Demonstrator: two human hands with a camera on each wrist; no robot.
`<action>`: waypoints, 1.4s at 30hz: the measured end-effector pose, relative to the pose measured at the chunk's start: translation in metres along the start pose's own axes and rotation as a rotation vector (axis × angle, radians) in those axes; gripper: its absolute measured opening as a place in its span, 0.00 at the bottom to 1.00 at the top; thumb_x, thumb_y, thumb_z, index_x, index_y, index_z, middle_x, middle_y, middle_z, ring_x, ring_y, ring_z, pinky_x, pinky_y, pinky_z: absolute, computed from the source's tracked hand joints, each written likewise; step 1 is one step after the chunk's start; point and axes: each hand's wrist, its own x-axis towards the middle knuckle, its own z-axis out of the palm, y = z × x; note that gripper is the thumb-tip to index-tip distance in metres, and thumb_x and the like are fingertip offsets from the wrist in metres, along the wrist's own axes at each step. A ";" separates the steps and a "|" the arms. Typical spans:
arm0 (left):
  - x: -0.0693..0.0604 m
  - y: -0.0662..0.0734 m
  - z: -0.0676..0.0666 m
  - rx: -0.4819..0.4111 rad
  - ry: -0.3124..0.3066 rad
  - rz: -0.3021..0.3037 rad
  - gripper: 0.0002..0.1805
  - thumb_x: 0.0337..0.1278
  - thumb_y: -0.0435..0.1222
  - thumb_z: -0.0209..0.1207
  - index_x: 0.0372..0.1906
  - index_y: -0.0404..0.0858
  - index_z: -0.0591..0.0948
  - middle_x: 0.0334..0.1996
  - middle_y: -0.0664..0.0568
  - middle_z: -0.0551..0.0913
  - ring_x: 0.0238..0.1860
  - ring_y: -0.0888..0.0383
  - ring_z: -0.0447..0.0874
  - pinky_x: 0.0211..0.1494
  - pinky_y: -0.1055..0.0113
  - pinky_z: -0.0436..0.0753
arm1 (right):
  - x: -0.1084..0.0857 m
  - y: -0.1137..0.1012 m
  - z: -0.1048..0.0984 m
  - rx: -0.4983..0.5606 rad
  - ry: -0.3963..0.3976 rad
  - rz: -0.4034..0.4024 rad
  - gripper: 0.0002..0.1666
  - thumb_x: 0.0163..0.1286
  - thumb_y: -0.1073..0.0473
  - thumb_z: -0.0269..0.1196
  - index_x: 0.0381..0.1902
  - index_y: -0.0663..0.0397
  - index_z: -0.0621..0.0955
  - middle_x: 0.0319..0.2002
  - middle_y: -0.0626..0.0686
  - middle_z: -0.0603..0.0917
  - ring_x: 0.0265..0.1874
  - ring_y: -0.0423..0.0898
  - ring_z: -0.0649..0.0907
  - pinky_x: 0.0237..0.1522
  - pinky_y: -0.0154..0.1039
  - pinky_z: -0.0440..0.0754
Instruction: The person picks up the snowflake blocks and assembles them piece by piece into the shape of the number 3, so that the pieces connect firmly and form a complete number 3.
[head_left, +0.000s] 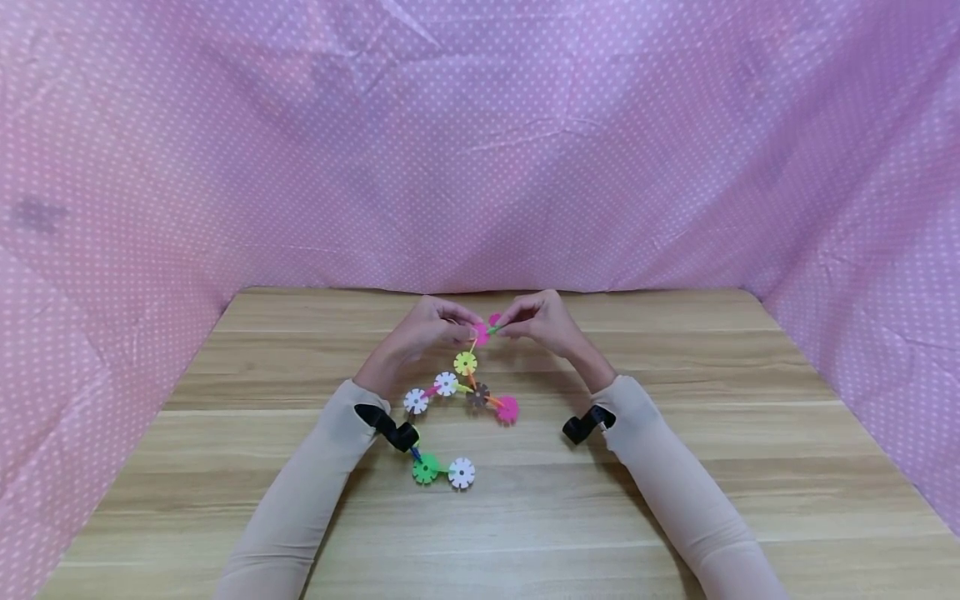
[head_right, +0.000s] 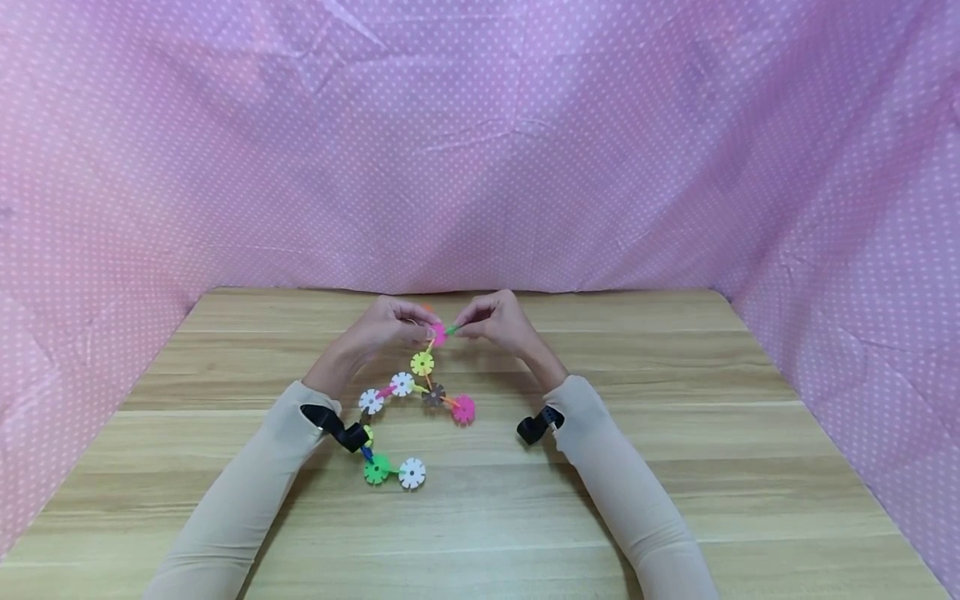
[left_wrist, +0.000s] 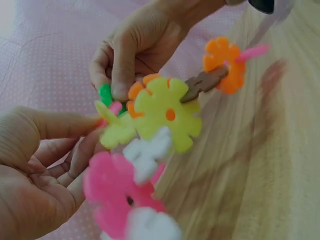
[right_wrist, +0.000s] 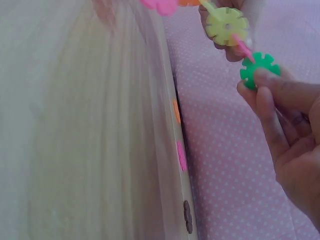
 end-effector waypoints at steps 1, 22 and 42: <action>0.000 0.001 0.000 -0.001 0.001 0.005 0.12 0.61 0.29 0.66 0.48 0.29 0.86 0.36 0.48 0.90 0.37 0.54 0.89 0.52 0.54 0.89 | 0.000 -0.001 0.000 -0.003 -0.002 -0.003 0.05 0.56 0.78 0.71 0.32 0.74 0.87 0.34 0.67 0.89 0.25 0.41 0.87 0.30 0.37 0.89; -0.005 0.007 -0.009 0.085 -0.066 -0.045 0.13 0.65 0.32 0.63 0.52 0.35 0.85 0.42 0.45 0.89 0.42 0.52 0.88 0.61 0.43 0.83 | 0.003 -0.013 -0.010 -0.081 -0.158 0.106 0.09 0.62 0.73 0.70 0.41 0.68 0.86 0.42 0.62 0.90 0.42 0.52 0.90 0.44 0.34 0.88; -0.004 0.002 -0.011 0.066 -0.034 -0.048 0.10 0.66 0.30 0.62 0.50 0.35 0.86 0.45 0.43 0.88 0.45 0.47 0.89 0.61 0.44 0.84 | 0.010 0.002 -0.067 -0.336 -0.239 0.312 0.17 0.63 0.72 0.68 0.51 0.72 0.83 0.41 0.65 0.88 0.37 0.46 0.86 0.43 0.39 0.87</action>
